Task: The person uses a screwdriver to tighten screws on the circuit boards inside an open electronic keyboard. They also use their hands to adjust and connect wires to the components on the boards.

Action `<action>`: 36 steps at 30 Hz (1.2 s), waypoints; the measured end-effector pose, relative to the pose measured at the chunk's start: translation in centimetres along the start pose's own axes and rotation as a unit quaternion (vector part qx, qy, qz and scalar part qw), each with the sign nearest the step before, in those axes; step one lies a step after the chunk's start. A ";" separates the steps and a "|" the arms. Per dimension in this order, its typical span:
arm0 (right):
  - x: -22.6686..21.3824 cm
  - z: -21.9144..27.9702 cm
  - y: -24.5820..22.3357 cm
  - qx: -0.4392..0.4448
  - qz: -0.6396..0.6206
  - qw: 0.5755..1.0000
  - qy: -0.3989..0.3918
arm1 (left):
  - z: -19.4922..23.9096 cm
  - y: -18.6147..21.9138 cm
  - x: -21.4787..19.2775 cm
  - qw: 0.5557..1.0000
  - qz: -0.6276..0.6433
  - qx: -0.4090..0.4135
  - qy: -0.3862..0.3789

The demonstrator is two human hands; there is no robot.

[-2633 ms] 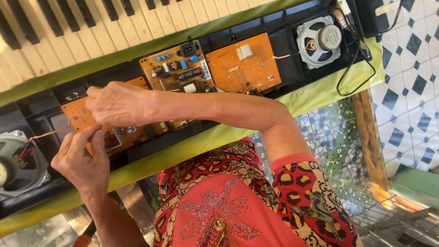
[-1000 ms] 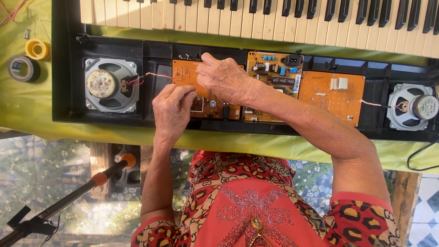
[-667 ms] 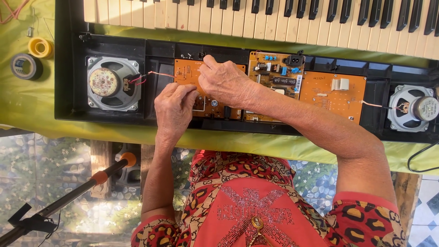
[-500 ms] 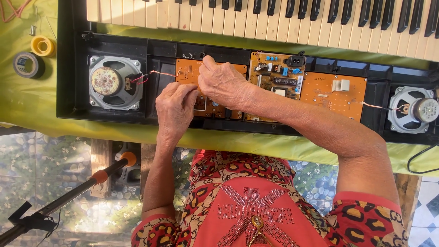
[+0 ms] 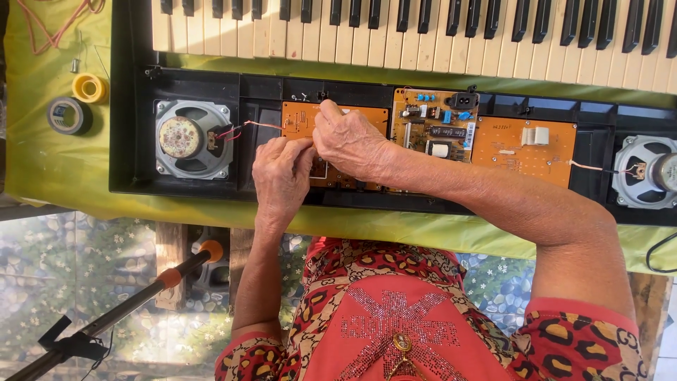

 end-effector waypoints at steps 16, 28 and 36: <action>1.4 -0.4 1.3 0.001 -0.020 0.998 -0.059 | 0.3 -0.9 0.4 1.000 0.006 -0.008 -0.001; -8.4 6.0 10.8 0.071 -0.361 0.922 0.120 | -1.3 1.9 2.3 0.990 -0.119 0.031 -0.067; -10.2 10.1 9.9 -0.007 -0.565 0.775 0.282 | -3.2 1.1 4.8 0.978 -0.150 0.035 -0.141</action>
Point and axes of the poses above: each hand's wrist, its own z-axis away from the middle knuckle, its own x-axis out of the palm, y = z × x, the point moved 10 cm from there along -z, towards the middle knuckle, and after that the axes turned 13 degrees about -y, right-handed, at the moved point
